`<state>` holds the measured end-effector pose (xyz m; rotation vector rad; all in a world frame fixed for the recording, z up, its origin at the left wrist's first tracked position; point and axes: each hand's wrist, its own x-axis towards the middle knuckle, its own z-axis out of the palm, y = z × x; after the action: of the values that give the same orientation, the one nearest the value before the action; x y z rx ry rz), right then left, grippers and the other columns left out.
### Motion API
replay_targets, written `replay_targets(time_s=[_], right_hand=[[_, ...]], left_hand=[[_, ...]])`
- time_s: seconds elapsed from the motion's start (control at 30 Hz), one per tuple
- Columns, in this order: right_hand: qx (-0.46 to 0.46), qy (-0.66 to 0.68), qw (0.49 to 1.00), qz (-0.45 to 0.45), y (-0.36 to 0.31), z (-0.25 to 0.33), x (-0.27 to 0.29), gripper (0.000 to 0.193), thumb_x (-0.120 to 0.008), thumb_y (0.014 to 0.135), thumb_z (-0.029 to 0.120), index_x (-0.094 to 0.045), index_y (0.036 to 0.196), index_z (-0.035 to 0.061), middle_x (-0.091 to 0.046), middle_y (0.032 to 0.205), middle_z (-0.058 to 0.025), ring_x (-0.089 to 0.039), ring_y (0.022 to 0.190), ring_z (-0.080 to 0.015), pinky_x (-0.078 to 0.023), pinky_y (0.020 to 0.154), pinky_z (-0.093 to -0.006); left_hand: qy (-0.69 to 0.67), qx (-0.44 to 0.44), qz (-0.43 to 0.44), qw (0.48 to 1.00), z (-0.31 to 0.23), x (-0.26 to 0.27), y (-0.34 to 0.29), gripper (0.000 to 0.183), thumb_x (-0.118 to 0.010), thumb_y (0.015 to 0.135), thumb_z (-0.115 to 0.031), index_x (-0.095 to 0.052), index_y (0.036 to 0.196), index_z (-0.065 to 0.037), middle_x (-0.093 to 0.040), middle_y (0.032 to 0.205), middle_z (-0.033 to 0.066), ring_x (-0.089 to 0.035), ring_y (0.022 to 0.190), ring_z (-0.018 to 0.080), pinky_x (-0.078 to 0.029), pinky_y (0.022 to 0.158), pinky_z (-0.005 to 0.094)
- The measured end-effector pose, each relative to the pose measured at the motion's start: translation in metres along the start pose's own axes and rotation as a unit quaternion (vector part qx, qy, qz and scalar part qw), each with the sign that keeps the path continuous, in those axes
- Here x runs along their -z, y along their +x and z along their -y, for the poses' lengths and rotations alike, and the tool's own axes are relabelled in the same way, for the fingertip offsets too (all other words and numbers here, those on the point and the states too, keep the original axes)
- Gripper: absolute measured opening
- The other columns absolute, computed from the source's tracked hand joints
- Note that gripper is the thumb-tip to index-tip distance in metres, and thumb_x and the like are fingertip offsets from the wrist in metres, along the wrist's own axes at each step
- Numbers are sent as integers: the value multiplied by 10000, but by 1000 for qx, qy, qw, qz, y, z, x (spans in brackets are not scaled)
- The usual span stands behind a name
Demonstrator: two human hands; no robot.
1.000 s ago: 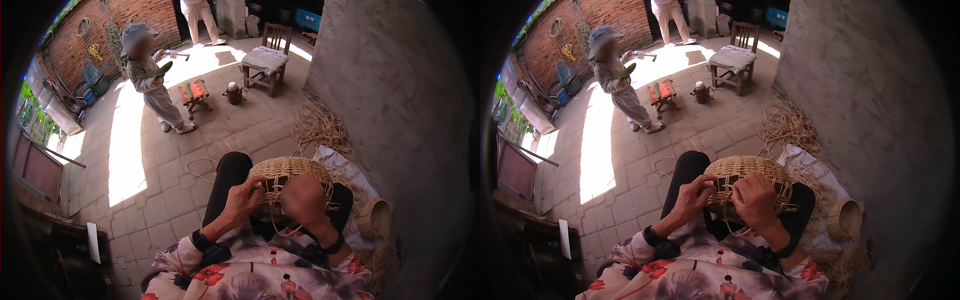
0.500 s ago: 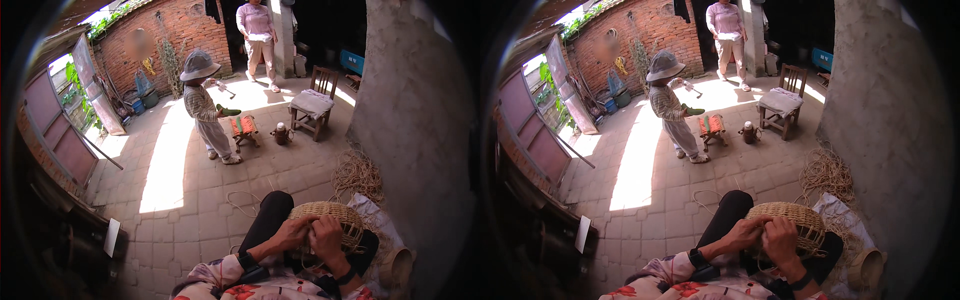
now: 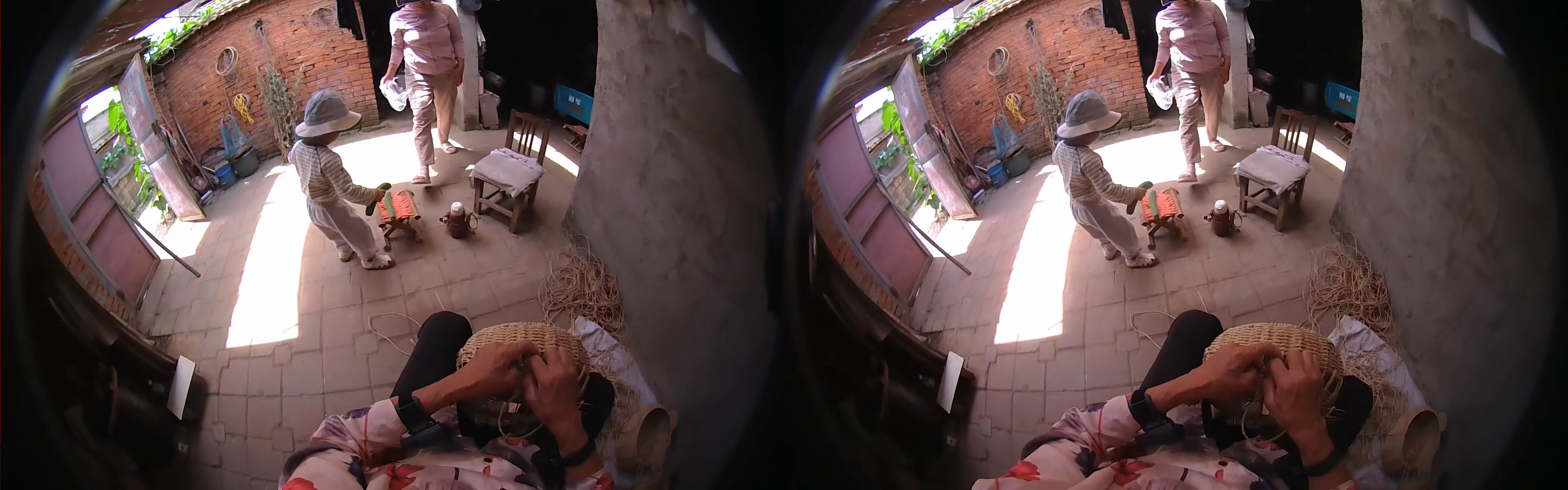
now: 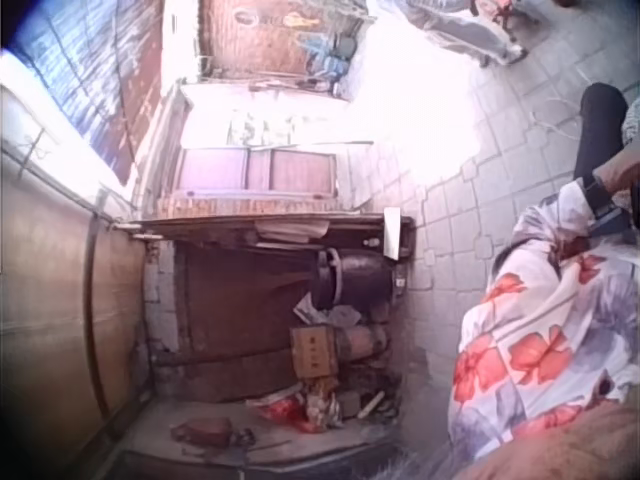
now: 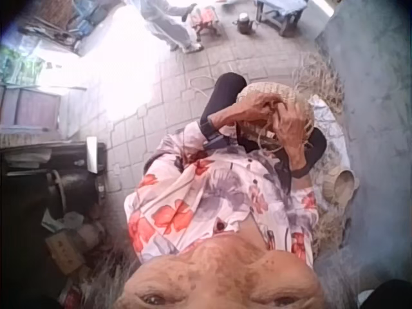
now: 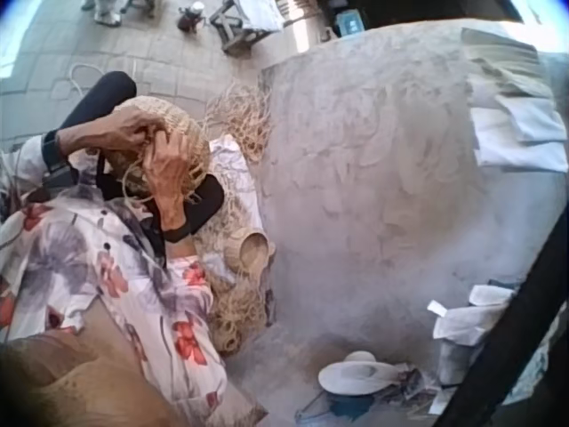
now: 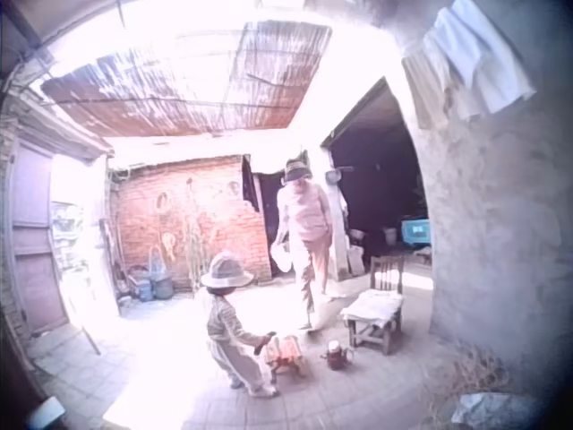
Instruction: The recorder is weaving a small basket using natural straw or fiber materials.
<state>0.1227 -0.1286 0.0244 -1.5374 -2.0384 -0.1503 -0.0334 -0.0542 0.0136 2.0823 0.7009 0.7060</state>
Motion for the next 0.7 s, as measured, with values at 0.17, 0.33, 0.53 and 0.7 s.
replay_targets(time_s=[0.17, 0.33, 0.53, 0.7], right_hand=[[-76, 250, 961, -87, 9, -11, 13, 100, -641, 812, 42, -642, 904, 3, -560, 840, -110, -556, 716, -240, -441, 626, -324], [-182, 259, 931, -181, -11, -48, 41, 81, -603, 886, 26, -656, 939, -4, -573, 819, -48, -544, 703, -128, -444, 655, -260], [-285, 296, 897, -161, -55, -75, 36, 80, -594, 899, 23, -658, 937, -7, -591, 824, -15, -529, 716, -82, -441, 659, -247], [-264, 259, 916, -159, -65, -73, 36, 84, -606, 893, 25, -654, 953, -10, -605, 810, -22, -539, 700, -78, -445, 651, -234]], left_hand=[[-5, -41, -65, 997, -1, 5, 0, 360, -566, 762, 11, -556, 1115, -60, -663, 787, 204, -672, 752, 374, -524, 663, 422], [-78, -10, -136, 988, 12, 16, -21, 226, -583, 832, 57, -574, 1048, -9, -708, 874, 114, -713, 788, 164, -577, 718, 283], [-131, 150, -288, 937, 92, 93, -75, 184, -505, 898, 2, -611, 1046, -21, -644, 848, 81, -653, 691, 121, -534, 629, 245], [48, 283, -337, 896, 182, 165, -194, 223, -447, 863, 17, -632, 973, -39, -660, 815, 88, -649, 664, 129, -528, 585, 265]])
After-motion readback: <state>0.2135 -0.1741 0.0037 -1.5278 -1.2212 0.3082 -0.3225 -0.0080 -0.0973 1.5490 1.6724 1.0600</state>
